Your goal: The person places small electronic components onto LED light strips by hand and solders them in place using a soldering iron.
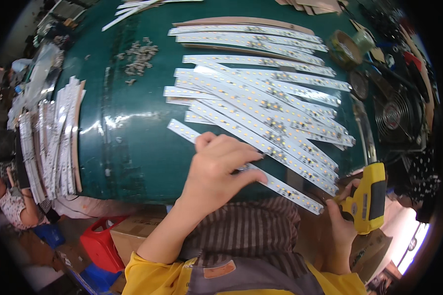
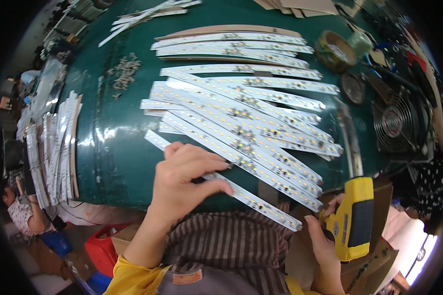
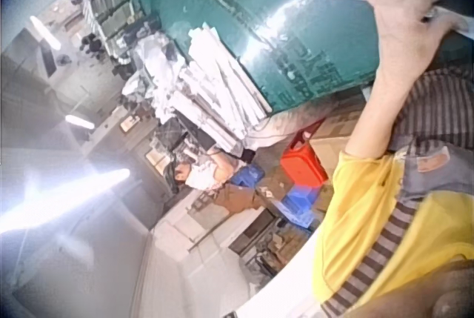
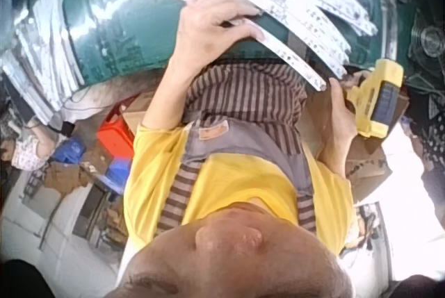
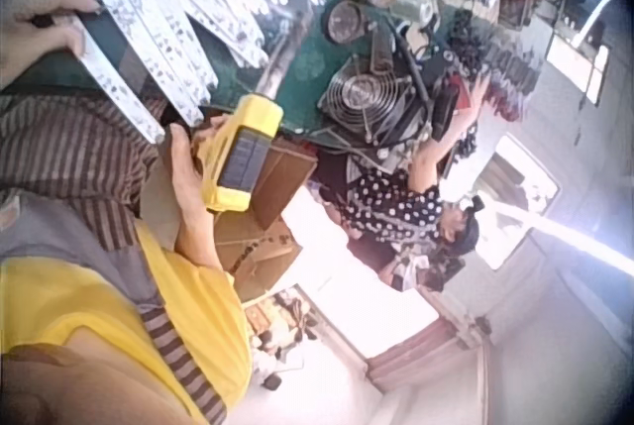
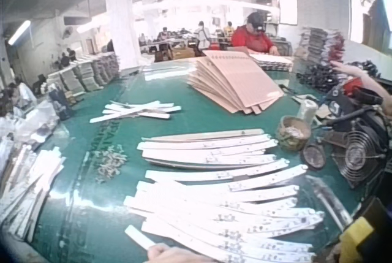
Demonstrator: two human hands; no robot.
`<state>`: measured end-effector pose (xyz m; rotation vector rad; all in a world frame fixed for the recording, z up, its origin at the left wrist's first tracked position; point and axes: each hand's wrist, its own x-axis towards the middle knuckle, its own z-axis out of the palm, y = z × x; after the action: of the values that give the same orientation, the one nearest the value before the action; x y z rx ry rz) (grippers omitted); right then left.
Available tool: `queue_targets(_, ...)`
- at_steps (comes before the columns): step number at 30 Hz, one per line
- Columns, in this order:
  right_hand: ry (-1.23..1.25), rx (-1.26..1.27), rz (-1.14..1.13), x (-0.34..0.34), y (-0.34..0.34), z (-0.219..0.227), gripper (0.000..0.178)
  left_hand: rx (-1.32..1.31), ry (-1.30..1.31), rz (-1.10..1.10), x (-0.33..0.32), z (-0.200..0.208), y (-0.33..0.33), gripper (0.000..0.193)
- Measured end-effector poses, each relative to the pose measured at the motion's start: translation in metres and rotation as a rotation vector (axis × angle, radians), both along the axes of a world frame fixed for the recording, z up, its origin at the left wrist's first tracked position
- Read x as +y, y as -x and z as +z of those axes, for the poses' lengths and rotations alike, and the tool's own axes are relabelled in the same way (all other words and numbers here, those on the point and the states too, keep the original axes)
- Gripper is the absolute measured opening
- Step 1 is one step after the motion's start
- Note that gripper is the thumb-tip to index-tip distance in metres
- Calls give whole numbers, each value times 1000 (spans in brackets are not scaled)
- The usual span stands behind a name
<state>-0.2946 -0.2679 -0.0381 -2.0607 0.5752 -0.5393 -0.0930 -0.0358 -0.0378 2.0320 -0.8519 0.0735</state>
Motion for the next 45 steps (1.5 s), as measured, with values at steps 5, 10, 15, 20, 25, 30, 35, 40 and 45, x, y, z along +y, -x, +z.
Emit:
queue_targets(5,-84,-16,95,6,-12,0,60,-38,-69,-223,21,-4,-8,45)
queue_targets(10,-60,-26,122,11,-8,-1,61,-176,-191,-165,32,8,-17,36)
queue_targets(15,-239,-50,207,28,-2,5,67,-122,-214,-166,45,16,-29,33)
queue_targets(20,-289,-10,264,32,-2,0,65,-119,-370,27,71,41,-51,23)
queue_targets(25,-275,-21,328,32,-6,2,66,-258,-299,463,95,28,-118,19)
queue_targets(30,-282,6,363,35,-3,9,67,-156,-347,591,115,8,-147,25)
queue_targets(35,-245,101,339,30,7,2,69,-81,-292,613,111,7,-142,29)
queue_targets(40,-378,1,318,31,2,1,70,-68,-304,601,106,12,-143,30)
queue_targets(45,-373,0,315,29,2,2,70,-12,-303,596,104,11,-152,26)
